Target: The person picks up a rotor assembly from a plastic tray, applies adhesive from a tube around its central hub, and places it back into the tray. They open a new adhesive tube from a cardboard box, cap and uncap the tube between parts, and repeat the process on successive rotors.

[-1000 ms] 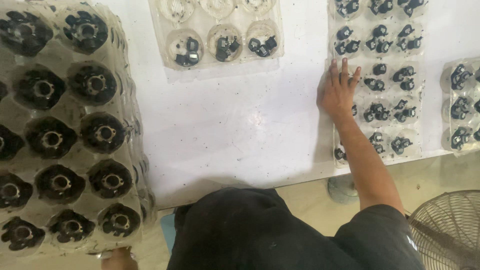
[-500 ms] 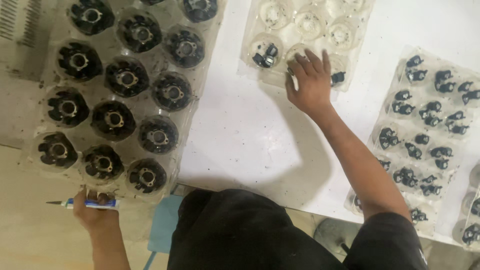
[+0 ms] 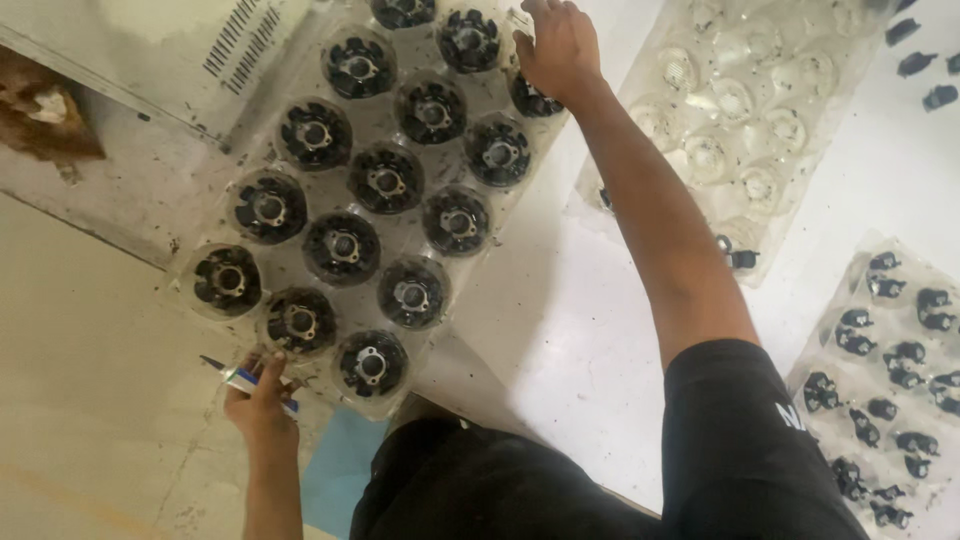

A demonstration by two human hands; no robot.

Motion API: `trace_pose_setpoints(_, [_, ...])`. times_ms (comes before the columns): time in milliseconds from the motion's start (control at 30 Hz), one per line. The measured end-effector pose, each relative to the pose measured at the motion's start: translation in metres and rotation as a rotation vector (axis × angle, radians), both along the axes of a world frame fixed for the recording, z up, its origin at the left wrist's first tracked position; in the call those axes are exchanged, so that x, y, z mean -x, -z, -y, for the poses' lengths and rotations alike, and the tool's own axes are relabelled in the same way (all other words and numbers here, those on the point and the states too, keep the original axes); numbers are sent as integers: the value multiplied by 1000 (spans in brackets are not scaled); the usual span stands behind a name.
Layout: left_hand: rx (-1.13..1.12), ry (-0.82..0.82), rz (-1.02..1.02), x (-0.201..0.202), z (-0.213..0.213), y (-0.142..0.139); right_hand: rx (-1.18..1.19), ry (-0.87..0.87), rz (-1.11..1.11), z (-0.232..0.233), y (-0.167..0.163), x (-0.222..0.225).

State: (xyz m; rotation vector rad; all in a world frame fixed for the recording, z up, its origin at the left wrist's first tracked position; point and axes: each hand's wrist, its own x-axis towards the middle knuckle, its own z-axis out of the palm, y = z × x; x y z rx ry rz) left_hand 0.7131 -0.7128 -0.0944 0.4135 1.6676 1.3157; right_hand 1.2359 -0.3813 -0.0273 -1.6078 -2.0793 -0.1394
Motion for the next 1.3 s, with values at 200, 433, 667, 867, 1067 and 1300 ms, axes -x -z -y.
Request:
trace_pose_setpoints(200, [-11,-27,-89,13,-20,11,87,133,-31,-58,6,43])
trace_pose_setpoints(433, [24,52,-222,23,-45,-2,341,285,-153,-98,-6,70])
trace_pose_setpoints(667, [170,221,-424,37,-72,-40,469,266,-188,-117,-13,87])
trace_pose_setpoints(867, [217,329,-385,54,-88,-47,241,128,67,-113,-27,78])
trace_pose_setpoints(1067, [169,402,-421,76,-102,-81,48,134,203,-80,-60,69])
trace_pose_setpoints(1300, [162,661,-694,73,-124,-152,-67,273,223,35,-106,30])
